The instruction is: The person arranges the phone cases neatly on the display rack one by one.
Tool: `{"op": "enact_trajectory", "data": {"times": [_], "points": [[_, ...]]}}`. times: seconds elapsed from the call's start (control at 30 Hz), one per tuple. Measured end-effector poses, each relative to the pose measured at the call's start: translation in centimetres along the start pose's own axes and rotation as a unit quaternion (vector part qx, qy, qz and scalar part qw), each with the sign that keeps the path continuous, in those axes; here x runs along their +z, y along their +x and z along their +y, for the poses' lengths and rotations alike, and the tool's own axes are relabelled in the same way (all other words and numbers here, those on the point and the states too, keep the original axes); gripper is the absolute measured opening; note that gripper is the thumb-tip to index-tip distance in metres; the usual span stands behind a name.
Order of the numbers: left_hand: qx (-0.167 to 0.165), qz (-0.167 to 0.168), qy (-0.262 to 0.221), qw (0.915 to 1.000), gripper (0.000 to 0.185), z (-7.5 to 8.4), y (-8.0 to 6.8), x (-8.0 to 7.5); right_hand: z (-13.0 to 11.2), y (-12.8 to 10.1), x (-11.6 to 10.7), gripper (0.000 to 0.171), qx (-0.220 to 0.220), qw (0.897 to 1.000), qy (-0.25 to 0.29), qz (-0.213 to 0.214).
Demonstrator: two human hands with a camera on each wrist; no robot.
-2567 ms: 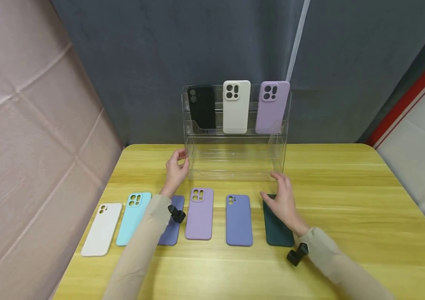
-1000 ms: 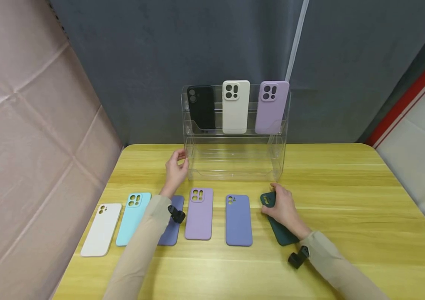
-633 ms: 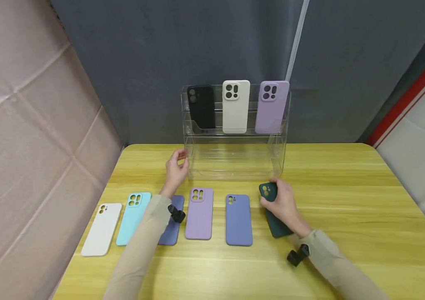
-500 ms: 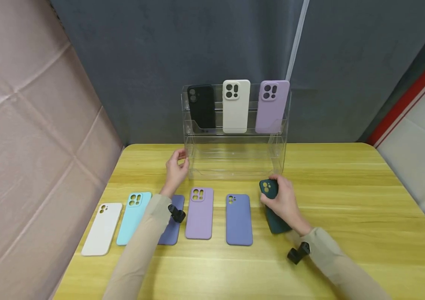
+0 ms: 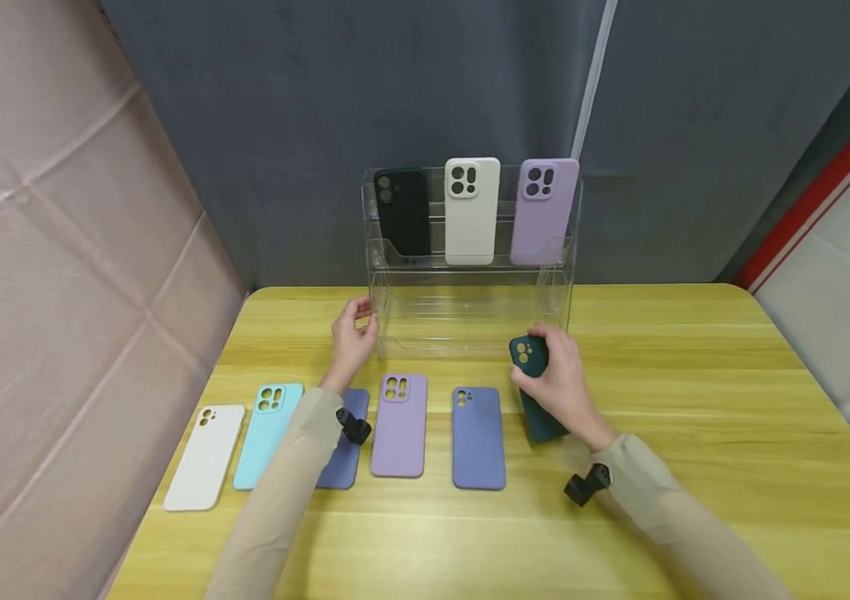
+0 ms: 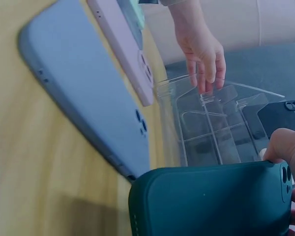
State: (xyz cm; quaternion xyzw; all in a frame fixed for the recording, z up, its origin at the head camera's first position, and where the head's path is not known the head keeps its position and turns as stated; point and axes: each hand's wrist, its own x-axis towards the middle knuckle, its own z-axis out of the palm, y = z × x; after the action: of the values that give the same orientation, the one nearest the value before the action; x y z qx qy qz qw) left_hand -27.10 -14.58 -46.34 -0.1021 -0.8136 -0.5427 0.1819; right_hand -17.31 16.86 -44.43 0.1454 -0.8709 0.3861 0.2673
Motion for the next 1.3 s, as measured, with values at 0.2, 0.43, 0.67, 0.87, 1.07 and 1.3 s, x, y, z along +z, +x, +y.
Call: {"op": "enact_trajectory", "data": {"times": [0.2,0.43,0.67,0.87,1.07,1.3], "points": [[0.006,0.002,0.000,1.0000,0.029,0.0,0.0,0.0,-0.9,1.3,0.1,0.053,-0.013,1.000,0.008,0.016],[0.004,0.002,-0.001,1.0000,0.028,-0.1,0.0,0.0,-2.2,3.6,0.7,0.053,-0.019,0.999,0.020,0.022],[0.004,0.004,0.001,1.0000,0.028,0.0,0.0,0.0,-3.8,6.5,1.8,0.051,-0.027,0.998,0.040,0.042],[0.004,0.005,-0.006,1.0000,0.028,0.0,0.0,0.0,-5.1,8.6,2.9,0.050,-0.046,0.996,0.055,0.052],[0.015,0.008,-0.008,0.9998,0.027,0.1,-0.1,0.1,-6.3,10.2,3.8,0.049,-0.060,0.995,0.061,0.057],[0.020,0.012,-0.003,0.9997,0.027,0.0,-0.1,0.1,-7.8,11.9,5.3,0.047,-0.080,0.992,0.064,0.074]]}}
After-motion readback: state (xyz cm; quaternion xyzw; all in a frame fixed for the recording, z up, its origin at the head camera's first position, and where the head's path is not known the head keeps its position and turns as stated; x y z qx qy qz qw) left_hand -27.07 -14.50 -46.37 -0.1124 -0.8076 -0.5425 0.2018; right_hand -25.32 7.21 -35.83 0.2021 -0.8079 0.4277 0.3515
